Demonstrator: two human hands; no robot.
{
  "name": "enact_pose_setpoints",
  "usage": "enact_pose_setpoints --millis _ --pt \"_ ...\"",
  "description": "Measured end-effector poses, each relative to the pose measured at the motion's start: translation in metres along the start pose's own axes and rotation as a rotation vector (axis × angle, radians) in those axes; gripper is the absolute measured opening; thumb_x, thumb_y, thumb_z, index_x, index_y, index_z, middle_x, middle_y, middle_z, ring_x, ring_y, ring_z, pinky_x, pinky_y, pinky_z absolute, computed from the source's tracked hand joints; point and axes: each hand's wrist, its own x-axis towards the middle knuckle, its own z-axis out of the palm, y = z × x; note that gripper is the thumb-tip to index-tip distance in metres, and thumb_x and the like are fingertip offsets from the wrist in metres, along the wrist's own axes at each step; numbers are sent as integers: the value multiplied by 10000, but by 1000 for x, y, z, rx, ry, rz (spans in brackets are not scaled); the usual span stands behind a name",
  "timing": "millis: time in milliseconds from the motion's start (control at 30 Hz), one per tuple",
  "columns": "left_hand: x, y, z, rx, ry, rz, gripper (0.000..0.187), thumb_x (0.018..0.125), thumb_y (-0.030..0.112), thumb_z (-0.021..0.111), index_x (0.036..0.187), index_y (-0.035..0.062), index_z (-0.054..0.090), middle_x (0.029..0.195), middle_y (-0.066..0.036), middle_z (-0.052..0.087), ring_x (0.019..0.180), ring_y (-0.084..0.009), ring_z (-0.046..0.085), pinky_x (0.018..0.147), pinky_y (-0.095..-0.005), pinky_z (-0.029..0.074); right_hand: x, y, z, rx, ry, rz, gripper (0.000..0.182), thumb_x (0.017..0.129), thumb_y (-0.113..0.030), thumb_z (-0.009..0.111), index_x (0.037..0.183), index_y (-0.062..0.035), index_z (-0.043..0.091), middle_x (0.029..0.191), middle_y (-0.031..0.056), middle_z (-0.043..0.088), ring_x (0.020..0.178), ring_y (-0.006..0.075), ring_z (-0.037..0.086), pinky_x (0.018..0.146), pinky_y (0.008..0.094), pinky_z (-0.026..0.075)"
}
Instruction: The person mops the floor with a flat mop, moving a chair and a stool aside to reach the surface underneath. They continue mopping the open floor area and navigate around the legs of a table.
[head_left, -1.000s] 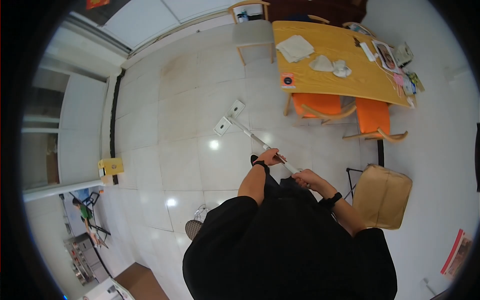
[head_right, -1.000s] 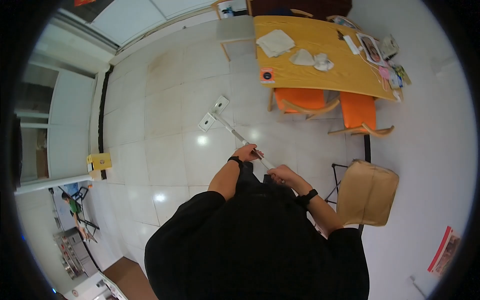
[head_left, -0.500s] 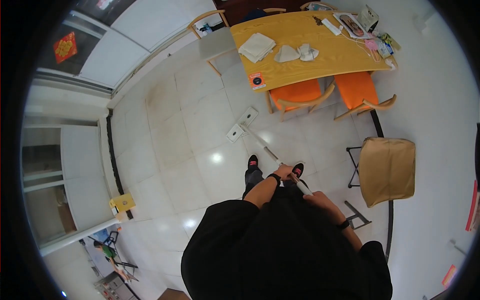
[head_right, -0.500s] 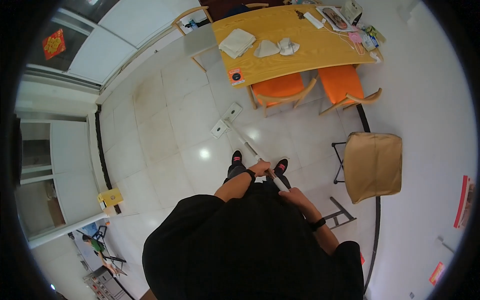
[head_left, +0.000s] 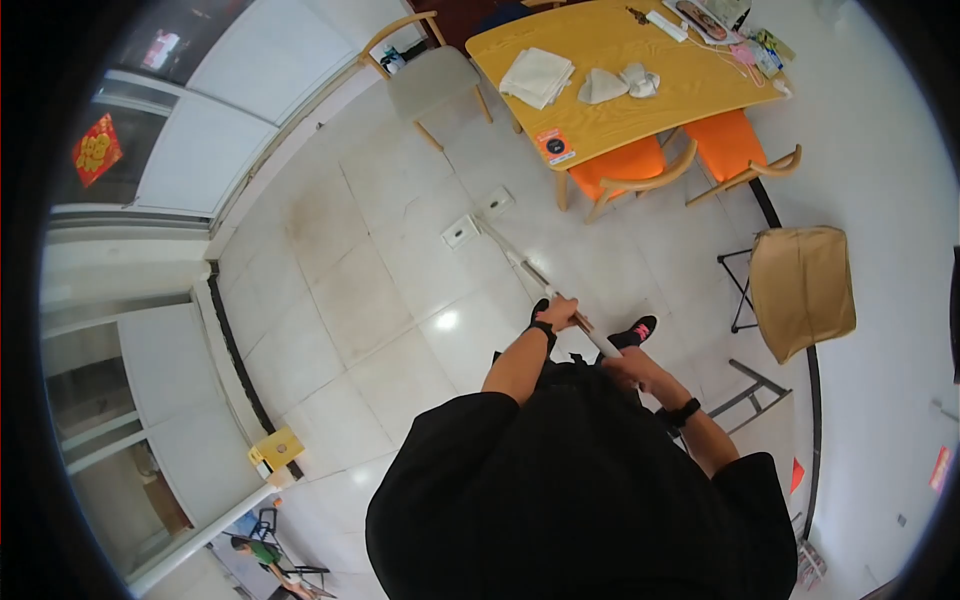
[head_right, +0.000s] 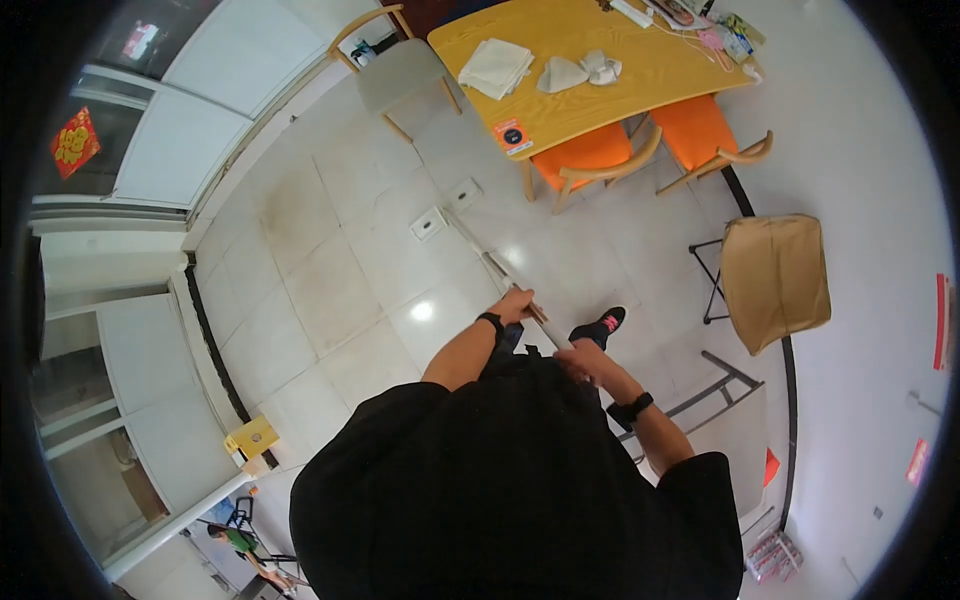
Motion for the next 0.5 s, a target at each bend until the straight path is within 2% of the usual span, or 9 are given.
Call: enact_pose_setpoints --millis 67,100,167,233,267,300,400,500 --pt "-5 25 -24 100 -16 33 213 804 104 471 925 -62 413 753 -156 512 725 -326 583 634 -464 509 7 -19 30 24 39 -9 189 740 -171 582 629 -44 499 488 -9 431 356 68 375 324 209 261" --pt "-6 36 -39 99 -92 23 228 815 111 471 938 -70 407 772 -167 522 727 -325 583 650 -456 508 12 -27 44 36 74 -20 186 743 -166 578 626 -45 498 484 -9 429 353 69 373 324 211 259" --pt "-4 58 -69 107 -173 -10 243 826 119 472 951 -77 401 791 -178 531 730 -324 584 666 -448 507 29 -37 63 42 1 -157 234 760 -176 558 570 -80 462 438 -38 385 345 51 335 318 204 230" --pt "-2 75 -100 293 -378 189 216 846 189 497 890 -22 502 849 -138 565 755 -257 588 704 -384 502 41 -50 84 149 -50 -170 222 760 -139 556 574 -75 454 457 -35 385 361 40 333 323 199 225" --pt "-17 89 -103 144 -321 105 214 838 189 511 901 -16 504 858 -134 562 775 -253 583 708 -372 501 46 -54 95 163 -42 -170 222 760 -139 556 574 -75 454 457 -35 385 361 40 333 323 199 225" --pt "-19 99 -103 80 -127 -13 210 829 188 524 901 -7 497 854 -126 553 776 -244 576 711 -356 499 50 -59 105 271 -100 -175 207 763 -132 554 593 -66 457 488 -28 401 373 36 342 325 188 233" --pt "-40 114 -114 68 -181 -20 221 820 194 534 899 -5 481 825 -119 542 769 -238 568 706 -350 500 51 -66 129 481 -167 -155 180 772 -129 551 637 -51 461 549 -18 428 394 30 358 332 165 254" --pt "-57 97 -114 178 -73 -10 222 819 189 532 906 -3 463 815 -116 529 739 -232 559 679 -340 502 43 -48 142 581 -173 -120 170 781 -145 551 676 -41 466 589 -13 442 409 27 370 340 147 279"
